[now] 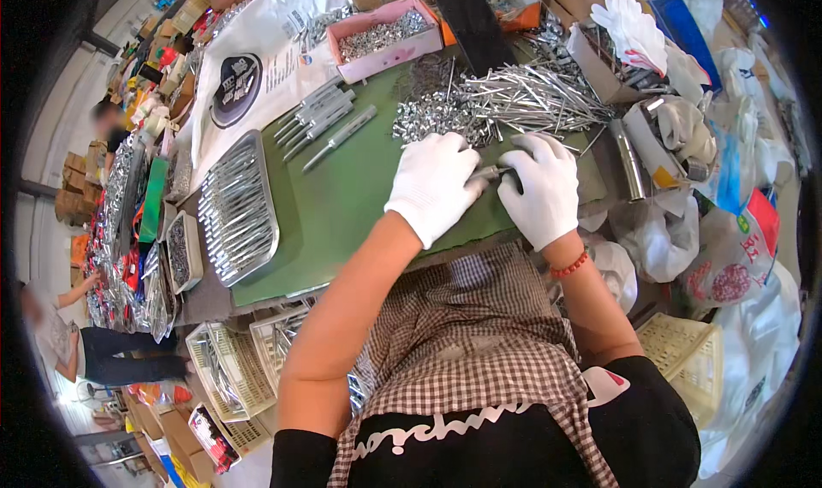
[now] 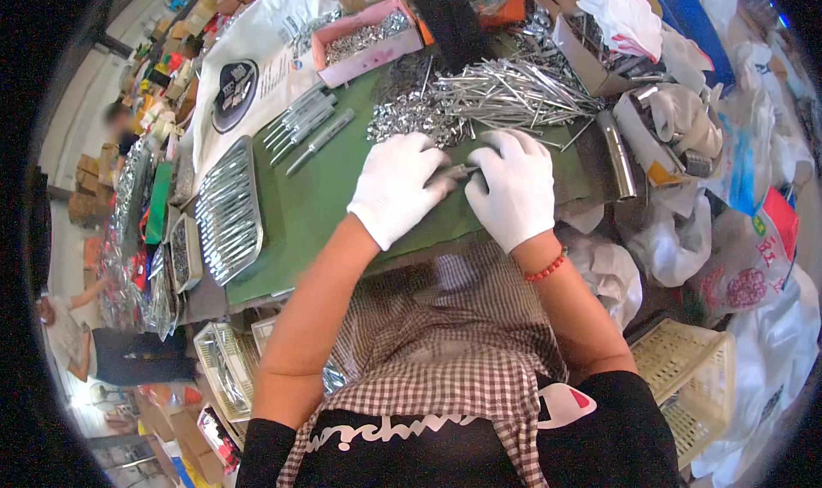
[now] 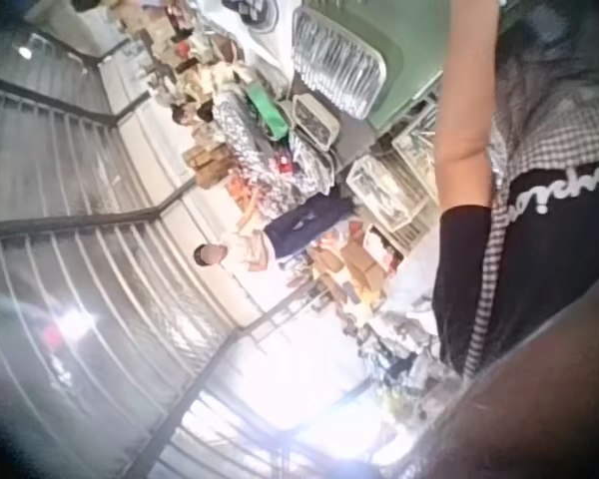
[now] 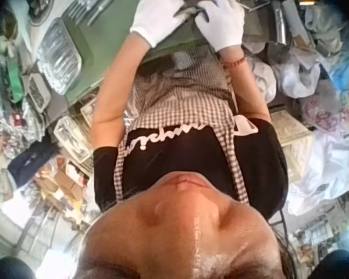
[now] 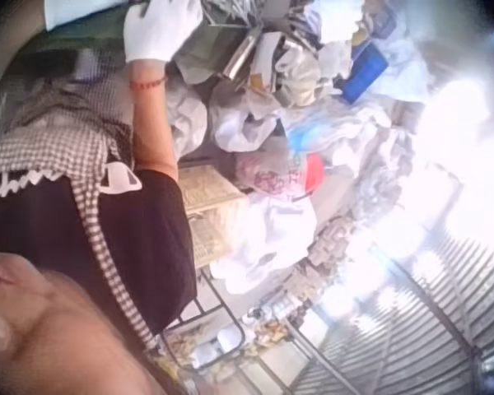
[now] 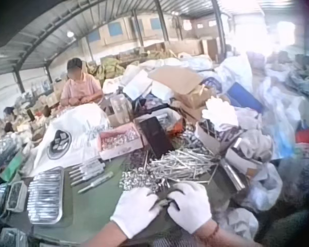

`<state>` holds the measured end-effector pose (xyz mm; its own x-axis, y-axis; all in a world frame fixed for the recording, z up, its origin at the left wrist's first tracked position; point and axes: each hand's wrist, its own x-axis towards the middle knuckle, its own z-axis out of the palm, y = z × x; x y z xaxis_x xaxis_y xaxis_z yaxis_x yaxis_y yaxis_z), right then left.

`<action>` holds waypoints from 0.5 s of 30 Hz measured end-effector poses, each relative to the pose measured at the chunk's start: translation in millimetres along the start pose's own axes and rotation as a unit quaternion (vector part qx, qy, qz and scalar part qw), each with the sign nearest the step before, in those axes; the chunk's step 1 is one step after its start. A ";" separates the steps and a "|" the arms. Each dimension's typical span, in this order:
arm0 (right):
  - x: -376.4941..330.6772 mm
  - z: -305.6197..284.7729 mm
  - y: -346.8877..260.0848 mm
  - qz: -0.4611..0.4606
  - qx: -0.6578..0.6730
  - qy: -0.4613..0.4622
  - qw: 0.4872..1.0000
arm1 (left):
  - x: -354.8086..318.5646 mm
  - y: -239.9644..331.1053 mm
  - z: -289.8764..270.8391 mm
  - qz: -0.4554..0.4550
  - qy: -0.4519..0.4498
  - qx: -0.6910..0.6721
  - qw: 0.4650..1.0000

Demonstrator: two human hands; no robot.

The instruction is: The recorder is assembling small metal parts into a complex structural component at a workbench.

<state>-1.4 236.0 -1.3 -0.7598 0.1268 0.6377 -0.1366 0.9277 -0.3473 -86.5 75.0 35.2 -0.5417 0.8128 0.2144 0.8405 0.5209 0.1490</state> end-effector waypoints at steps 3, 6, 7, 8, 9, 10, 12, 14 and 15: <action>0.8 0.2 2.2 -0.013 -0.012 -0.008 1.000 | -3.4 7.8 1.9 0.005 0.028 0.018 0.999; 3.4 0.9 5.6 -0.049 -0.002 -0.009 0.999 | -6.3 9.6 -0.5 0.020 0.051 0.045 0.997; 3.9 0.6 6.2 -0.066 0.003 -0.017 0.998 | -6.9 9.1 -1.5 0.023 0.063 0.059 0.996; 3.6 -0.7 6.6 -0.068 0.003 -0.017 0.998 | -7.6 8.3 -3.3 0.022 0.064 0.059 0.996; 2.3 -2.6 6.0 -0.061 0.024 -0.060 0.996 | -9.5 7.3 -5.9 0.013 0.039 0.077 0.996; 1.4 -4.2 4.1 -0.056 0.045 -0.104 0.992 | -11.6 6.0 -9.7 0.004 0.014 0.094 0.995; 0.3 -11.5 -4.8 -0.050 0.065 -0.090 0.993 | -17.0 2.0 -25.3 0.038 0.053 0.074 0.995; -4.1 -8.7 -10.4 -0.016 0.143 -0.031 0.989 | -18.0 4.1 -48.5 0.063 0.112 0.048 0.991; -3.5 -12.5 -20.4 0.030 0.214 -0.033 0.976 | -23.4 8.1 -48.9 0.057 0.118 0.053 0.990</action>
<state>11.9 221.0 12.1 -0.8115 0.1405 0.5672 -0.3330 0.6865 -0.6464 -67.5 47.4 78.6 -0.4193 0.7909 0.4457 0.8862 0.4631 0.0118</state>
